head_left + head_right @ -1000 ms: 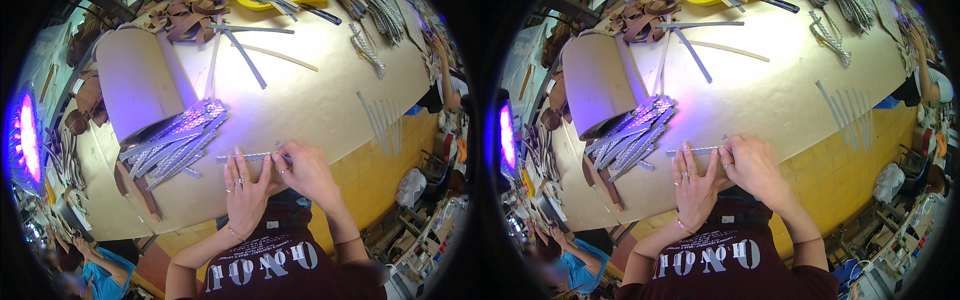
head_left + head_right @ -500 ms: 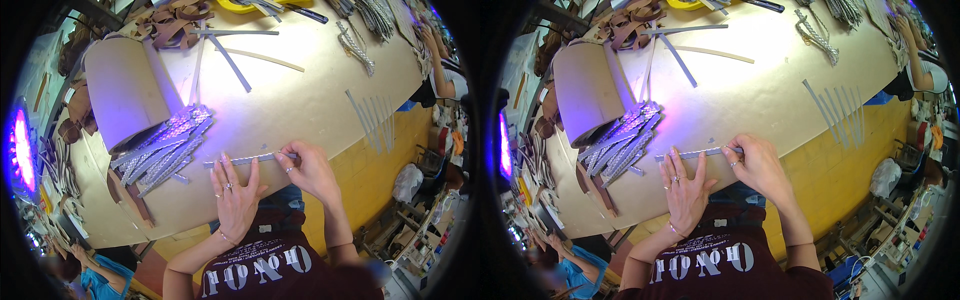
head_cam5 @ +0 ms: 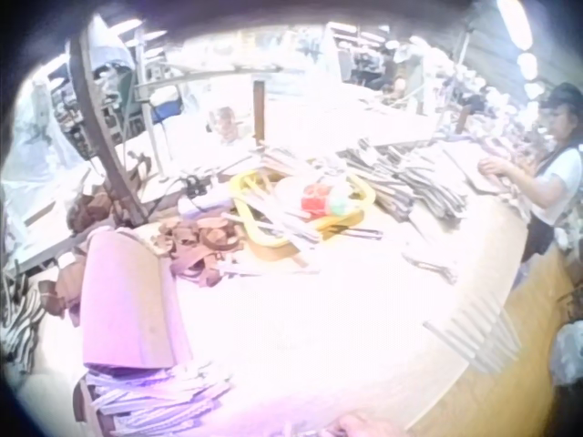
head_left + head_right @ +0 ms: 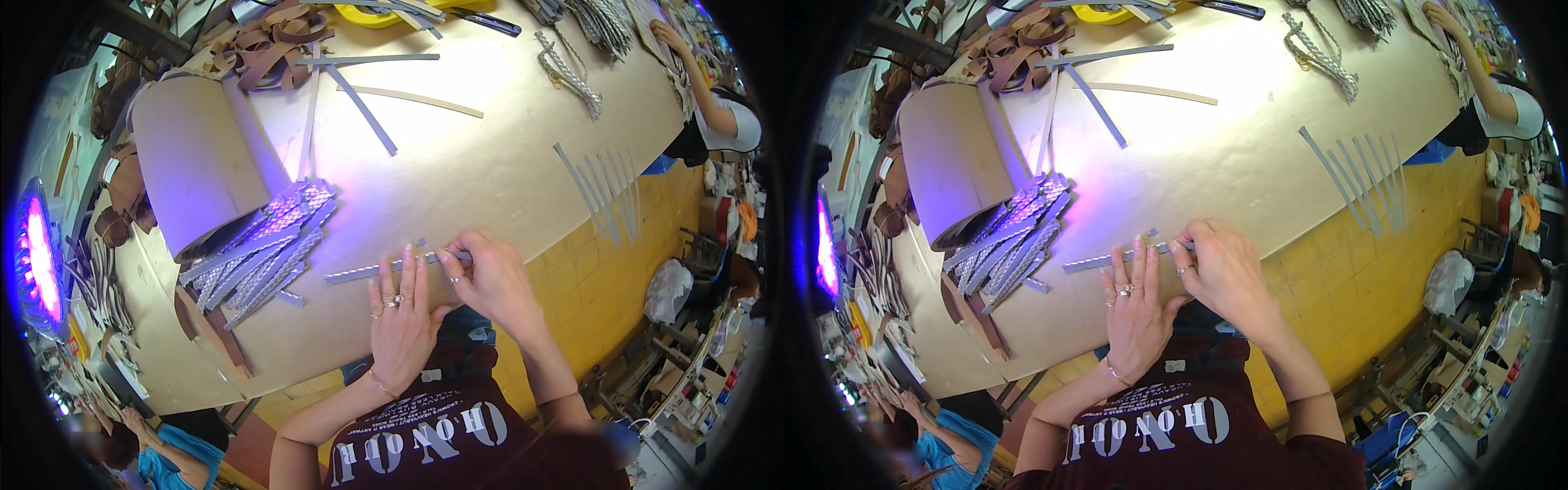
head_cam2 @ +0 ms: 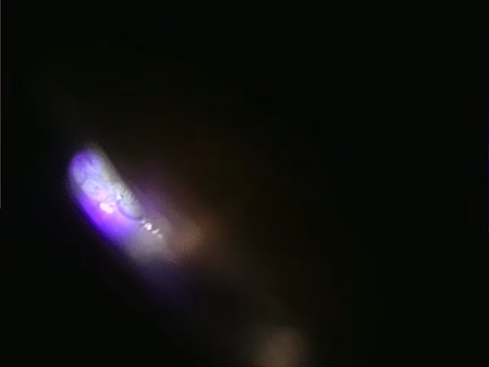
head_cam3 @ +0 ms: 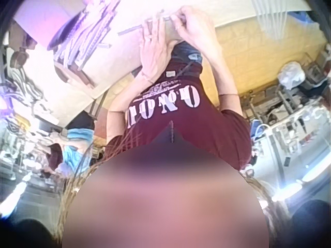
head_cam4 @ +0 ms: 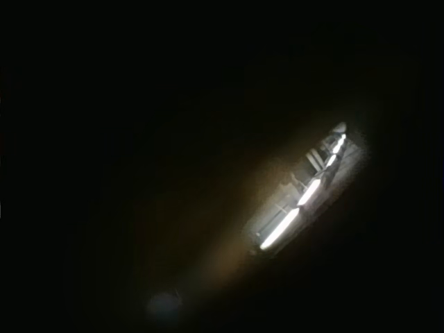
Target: The person assembles silver braided straps by inserting clear plastic rods into them and applying glue from a squeeze bottle. They handle each strap one at a time, aligning the rod and pressing it into place, then apply adhesive along the strap. The person also retrieves cardboard pieces from a nearby table and places them on the work surface.
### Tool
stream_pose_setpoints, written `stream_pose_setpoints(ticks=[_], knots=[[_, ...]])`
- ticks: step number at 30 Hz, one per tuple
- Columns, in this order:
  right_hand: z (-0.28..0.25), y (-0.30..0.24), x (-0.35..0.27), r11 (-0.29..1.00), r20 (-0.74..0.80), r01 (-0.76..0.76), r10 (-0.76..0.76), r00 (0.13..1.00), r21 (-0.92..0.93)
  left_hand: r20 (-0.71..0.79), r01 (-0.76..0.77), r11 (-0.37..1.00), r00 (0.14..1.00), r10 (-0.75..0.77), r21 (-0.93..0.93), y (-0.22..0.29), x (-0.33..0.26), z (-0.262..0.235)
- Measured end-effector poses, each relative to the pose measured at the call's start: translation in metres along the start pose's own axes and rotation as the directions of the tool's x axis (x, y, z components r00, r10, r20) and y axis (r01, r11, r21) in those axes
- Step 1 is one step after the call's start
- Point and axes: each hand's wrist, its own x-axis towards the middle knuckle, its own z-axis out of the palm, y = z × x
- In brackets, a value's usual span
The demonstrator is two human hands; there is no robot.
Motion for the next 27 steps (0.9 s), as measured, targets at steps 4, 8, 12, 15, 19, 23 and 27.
stream_pose_setpoints(ticks=[4,8,12,15,19,23,27], knots=[[0.003,-0.001,-0.003,0.998,-0.048,-0.024,0.021,0.999,-0.055,0.012,-0.022,1.0,1.0,0.023,-0.014,0.0,0.0,0.002],[0.005,0.0,-0.007,0.996,-0.111,-0.069,0.061,0.992,-0.064,0.04,-0.063,0.996,0.997,0.061,0.057,0.002,0.002,0.004],[0.002,0.004,-0.009,0.987,-0.14,-0.131,0.143,0.98,0.093,0.044,-0.104,0.988,0.994,0.1,0.118,0.003,0.007,0.003],[-0.005,0.008,-0.01,0.94,-0.095,-0.195,0.229,0.969,0.279,0.037,-0.118,0.993,0.992,0.117,0.026,0.003,0.008,0.0],[-0.007,0.009,-0.011,0.947,-0.162,-0.129,0.182,0.97,0.295,0.034,-0.121,0.991,0.992,0.119,0.063,0.005,0.009,-0.002],[0.0,0.007,-0.011,0.949,-0.195,-0.154,0.212,0.958,0.275,0.037,-0.119,0.99,0.993,0.116,0.07,0.004,0.009,-0.004],[0.008,0.007,-0.01,0.975,-0.277,-0.13,0.177,0.944,0.178,0.063,-0.12,0.978,0.992,0.11,0.173,0.004,0.009,-0.004]])
